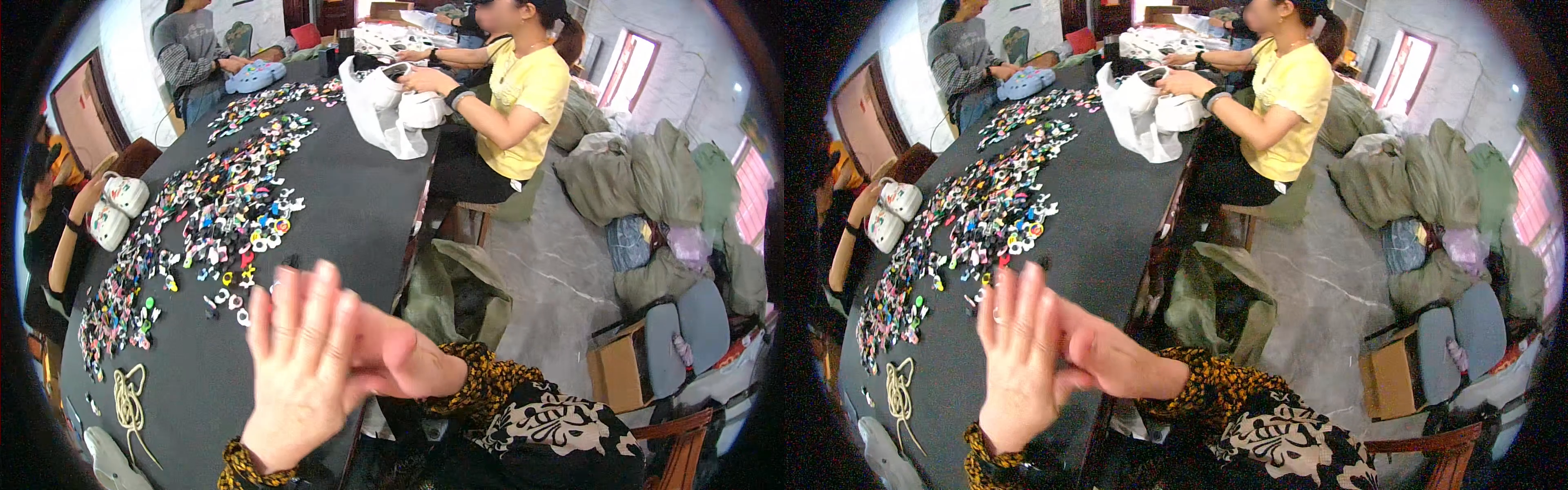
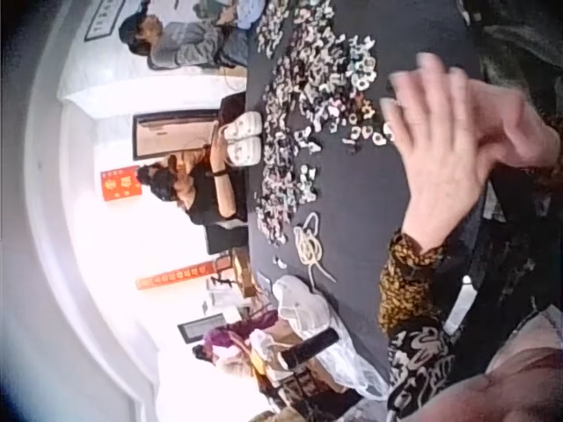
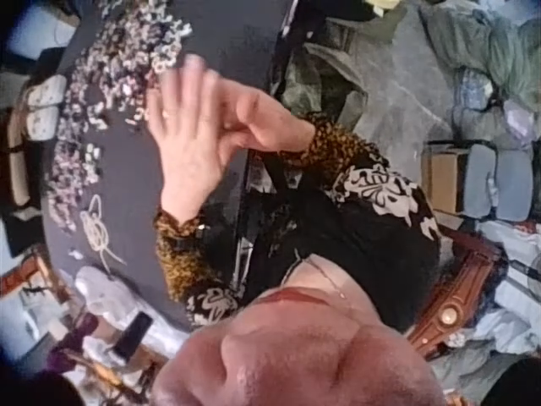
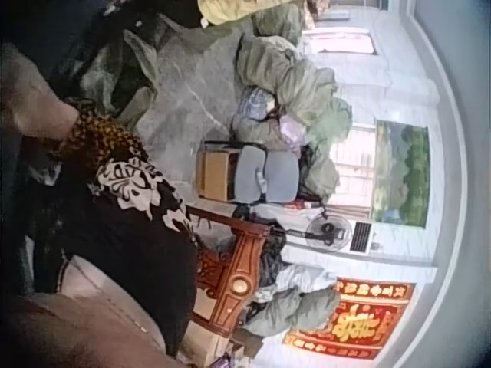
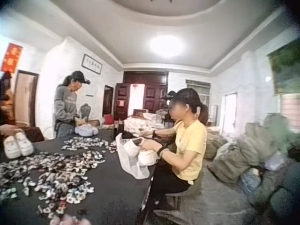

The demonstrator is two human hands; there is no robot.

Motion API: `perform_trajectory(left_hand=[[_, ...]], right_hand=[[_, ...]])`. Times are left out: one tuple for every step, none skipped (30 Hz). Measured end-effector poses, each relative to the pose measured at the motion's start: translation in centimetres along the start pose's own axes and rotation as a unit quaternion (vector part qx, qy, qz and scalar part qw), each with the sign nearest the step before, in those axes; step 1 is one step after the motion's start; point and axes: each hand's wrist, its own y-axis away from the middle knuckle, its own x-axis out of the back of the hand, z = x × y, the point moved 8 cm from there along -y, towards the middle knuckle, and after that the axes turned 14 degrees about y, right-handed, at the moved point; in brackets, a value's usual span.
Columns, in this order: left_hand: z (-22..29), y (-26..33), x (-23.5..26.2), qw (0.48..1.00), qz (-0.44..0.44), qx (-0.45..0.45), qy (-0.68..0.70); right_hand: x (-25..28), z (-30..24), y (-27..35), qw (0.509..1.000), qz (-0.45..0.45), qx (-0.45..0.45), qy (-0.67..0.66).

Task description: Manually attaching decorative charms to the holes of foam clogs (crocs style shoes).

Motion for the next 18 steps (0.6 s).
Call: perform_trajectory(left_hand=[[1.0, 0.2, -1.0, 0.998, -0.051, -0.035, -0.011], [1.8, 0.3, -1.6, 0.997, -0.062, -0.045, 0.017], [2.2, 0.3, -2.2, 0.996, -0.060, -0.061, 0.021], [2.5, 0.2, -2.5, 0.995, -0.058, -0.075, 0.024], [2.1, 0.1, -2.3, 0.996, -0.067, -0.058, -0.004], [1.5, -0.2, -1.9, 0.996, -0.078, -0.045, -0.027], [0.4, -0.6, -1.5, 0.995, -0.079, -0.010, -0.062], [-0.5, -0.9, -0.7, 0.995, -0.057, 0.000, -0.078], [-1.1, -1.0, 0.1, 0.997, -0.036, 0.022, -0.064], [-1.6, -1.1, 0.8, 0.998, -0.014, 0.042, -0.050], [-2.1, -1.0, 1.1, 0.997, -0.016, 0.056, -0.046], [-2.9, -0.2, 1.5, 0.996, -0.013, 0.073, -0.049], [-3.5, -0.1, 1.2, 0.995, -0.022, 0.078, -0.054], [-3.9, -0.2, 0.8, 0.994, -0.032, 0.083, -0.058], [-3.7, 0.1, 0.9, 0.994, -0.030, 0.084, -0.061], [-3.5, 0.3, 0.7, 0.994, -0.038, 0.085, -0.050], [-3.4, 0.4, 0.5, 0.994, -0.047, 0.086, -0.039], [-3.0, 0.5, 0.2, 0.995, -0.045, 0.079, -0.038]], right_hand=[[0.9, 0.1, 0.0, 1.000, 0.019, -0.013, -0.003], [1.5, 0.3, 0.0, 0.999, 0.036, -0.027, -0.007], [1.8, 0.3, 0.1, 0.996, 0.052, -0.026, -0.060], [1.9, 0.1, 0.2, 0.996, 0.052, -0.025, -0.060], [1.6, 0.0, 0.2, 0.997, 0.038, -0.031, -0.058], [1.6, -0.1, 0.4, 0.997, 0.031, -0.036, -0.054], [1.3, 0.2, 0.6, 0.998, -0.013, -0.053, -0.043], [0.8, -0.4, 0.6, 0.999, 0.009, -0.014, -0.041], [0.7, -0.5, 0.7, 0.999, -0.006, -0.007, -0.037], [0.8, -0.7, 0.9, 0.999, -0.021, 0.000, -0.032], [1.2, -1.0, 1.8, 0.998, -0.047, -0.037, -0.011], [1.4, -0.6, 2.7, 0.994, -0.085, -0.075, 0.001], [2.7, -0.8, 3.0, 0.998, -0.041, -0.033, 0.018], [3.8, -1.0, 3.5, 0.998, -0.039, -0.035, 0.017], [4.9, -1.3, 4.2, 0.997, -0.026, -0.061, 0.033], [5.9, -1.5, 5.0, 0.995, -0.010, -0.085, 0.053], [6.4, -1.6, 5.5, 0.995, -0.010, -0.083, 0.055], [7.9, -1.7, 6.3, 0.990, 0.045, -0.094, 0.095]])
